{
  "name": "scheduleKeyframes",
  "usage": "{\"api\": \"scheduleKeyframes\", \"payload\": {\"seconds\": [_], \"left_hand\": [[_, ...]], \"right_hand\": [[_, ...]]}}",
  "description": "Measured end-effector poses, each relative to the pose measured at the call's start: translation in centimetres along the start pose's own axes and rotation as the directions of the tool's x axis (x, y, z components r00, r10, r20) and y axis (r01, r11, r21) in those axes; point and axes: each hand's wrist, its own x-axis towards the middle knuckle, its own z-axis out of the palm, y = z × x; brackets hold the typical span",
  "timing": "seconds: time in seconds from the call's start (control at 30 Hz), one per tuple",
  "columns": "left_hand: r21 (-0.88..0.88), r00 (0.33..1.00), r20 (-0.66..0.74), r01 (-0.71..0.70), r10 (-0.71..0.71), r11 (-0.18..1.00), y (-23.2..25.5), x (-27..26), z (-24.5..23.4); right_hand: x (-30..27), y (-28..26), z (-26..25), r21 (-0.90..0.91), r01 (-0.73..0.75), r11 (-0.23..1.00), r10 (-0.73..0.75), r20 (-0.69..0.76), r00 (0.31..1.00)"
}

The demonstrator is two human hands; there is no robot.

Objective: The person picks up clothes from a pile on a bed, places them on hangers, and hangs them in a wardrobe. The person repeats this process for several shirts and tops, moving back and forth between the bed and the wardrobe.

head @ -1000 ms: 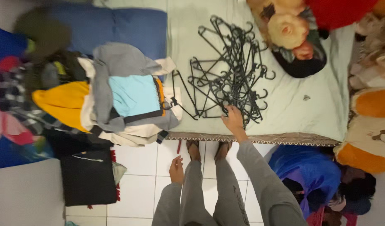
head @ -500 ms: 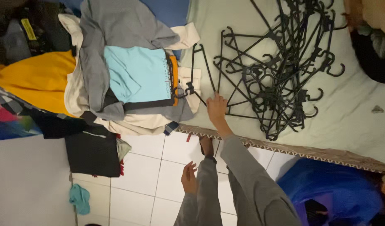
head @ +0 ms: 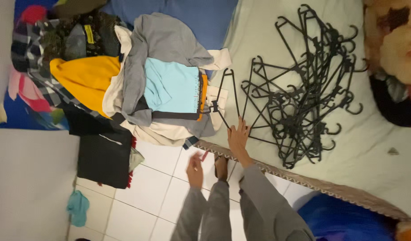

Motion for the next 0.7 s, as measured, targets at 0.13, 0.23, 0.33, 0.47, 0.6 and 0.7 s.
{"api": "scheduleKeyframes", "payload": {"seconds": [0.13,0.23,0.33,0.47,0.6,0.7], "left_hand": [[-0.011,0.989,-0.036,-0.141,0.141,0.990,2.8,7.8,-3.5],[0.024,0.991,-0.078,-0.104,0.105,0.994,5.4,14.0,-5.7],[0.304,0.896,-0.130,-0.372,0.425,0.877,6.9,20.9,-8.1],[0.720,0.844,-0.312,-0.090,0.437,0.689,6.9,29.5,-10.0],[0.591,0.917,-0.396,0.218,0.043,0.777,5.0,32.0,-10.8],[0.639,0.950,-0.302,0.139,0.081,0.757,5.7,32.5,-10.6]], "right_hand": [[0.4,1.2,-4.1,0.029,0.104,0.994,-0.100,-0.092,0.991],[0.3,2.5,-8.2,-0.105,0.045,0.993,-0.058,-0.123,0.991],[1.2,3.8,-12.9,0.110,-0.113,0.988,0.125,-0.113,0.986],[2.1,3.9,-19.0,0.801,-0.357,0.480,0.352,0.197,0.915],[0.6,3.3,-23.1,0.877,-0.243,0.415,0.310,0.115,0.944],[1.0,3.4,-23.5,0.847,-0.180,0.501,0.298,0.027,0.954]]}}
